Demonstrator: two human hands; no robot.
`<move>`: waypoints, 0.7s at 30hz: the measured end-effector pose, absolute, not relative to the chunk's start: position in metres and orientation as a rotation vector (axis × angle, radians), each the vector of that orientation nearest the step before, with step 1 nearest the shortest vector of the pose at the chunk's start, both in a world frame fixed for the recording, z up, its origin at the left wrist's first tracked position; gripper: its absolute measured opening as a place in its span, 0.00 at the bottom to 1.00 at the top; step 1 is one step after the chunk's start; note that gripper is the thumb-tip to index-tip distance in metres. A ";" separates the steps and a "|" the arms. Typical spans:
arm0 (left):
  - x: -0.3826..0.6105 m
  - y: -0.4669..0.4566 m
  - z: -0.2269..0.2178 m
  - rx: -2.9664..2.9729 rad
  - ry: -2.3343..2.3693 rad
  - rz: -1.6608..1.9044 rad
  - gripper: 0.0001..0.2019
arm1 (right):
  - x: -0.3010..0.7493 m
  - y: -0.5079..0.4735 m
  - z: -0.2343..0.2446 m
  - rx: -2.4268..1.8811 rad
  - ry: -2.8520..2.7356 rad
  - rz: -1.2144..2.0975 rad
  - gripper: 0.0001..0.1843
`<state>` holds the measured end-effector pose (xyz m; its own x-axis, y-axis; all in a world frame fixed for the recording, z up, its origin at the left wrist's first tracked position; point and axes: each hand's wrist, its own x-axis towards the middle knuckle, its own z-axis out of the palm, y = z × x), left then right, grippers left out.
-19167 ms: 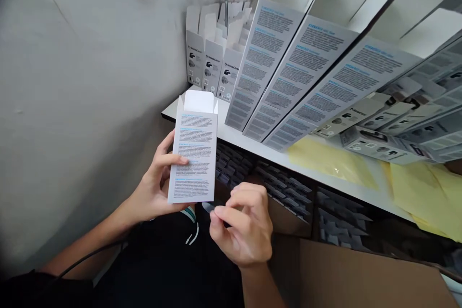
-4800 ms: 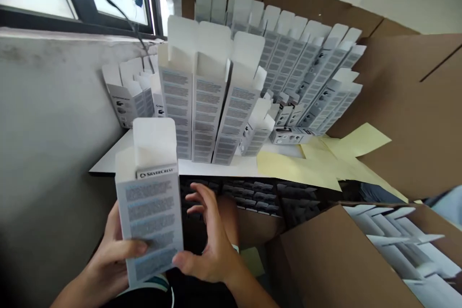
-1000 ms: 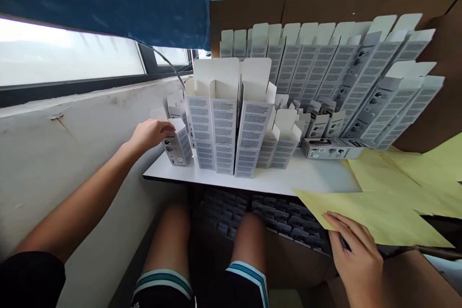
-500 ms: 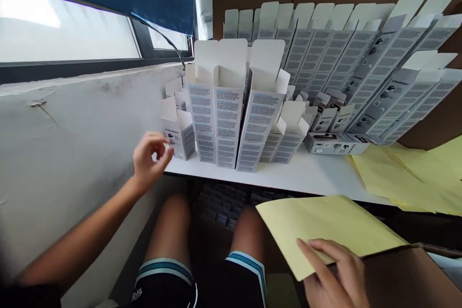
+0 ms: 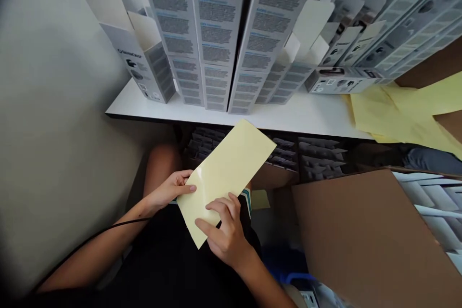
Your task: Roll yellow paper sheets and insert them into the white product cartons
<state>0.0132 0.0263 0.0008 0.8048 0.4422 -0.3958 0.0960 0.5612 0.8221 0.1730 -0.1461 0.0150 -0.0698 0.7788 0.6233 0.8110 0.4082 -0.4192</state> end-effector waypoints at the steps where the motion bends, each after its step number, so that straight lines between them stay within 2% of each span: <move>1: 0.010 0.027 -0.001 0.968 0.623 0.223 0.26 | 0.174 -0.147 0.014 -1.350 -1.871 0.003 0.25; 5: -0.003 0.034 0.003 1.031 0.576 0.147 0.20 | 0.187 -0.147 0.020 -1.270 -1.906 0.271 0.28; 8: -0.011 0.042 0.015 1.230 0.468 -0.028 0.15 | 0.197 -0.138 0.033 -1.285 -1.780 0.329 0.27; 12: -0.017 0.048 0.038 1.425 0.327 -0.163 0.14 | 0.203 -0.106 0.048 -1.383 -1.895 0.443 0.29; 13: -0.019 0.049 0.042 1.478 0.296 -0.164 0.15 | 0.204 -0.097 0.049 -1.402 -1.947 0.560 0.27; 16: -0.023 0.054 0.048 1.681 0.296 -0.063 0.15 | 0.208 -0.073 0.043 -1.344 -1.997 1.052 0.08; 18: -0.026 0.057 0.048 1.811 0.414 0.080 0.16 | 0.211 -0.065 0.036 -1.283 -1.925 1.323 0.14; 21: -0.027 0.059 0.045 1.917 0.589 0.287 0.15 | 0.214 -0.064 0.030 -1.248 -1.791 1.493 0.21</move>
<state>-0.0272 0.0595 0.0450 0.8495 0.5232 -0.0680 0.2685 -0.3177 0.9094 0.2144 -0.0644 0.0303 -0.4605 0.8696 -0.1781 0.3316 -0.0175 -0.9432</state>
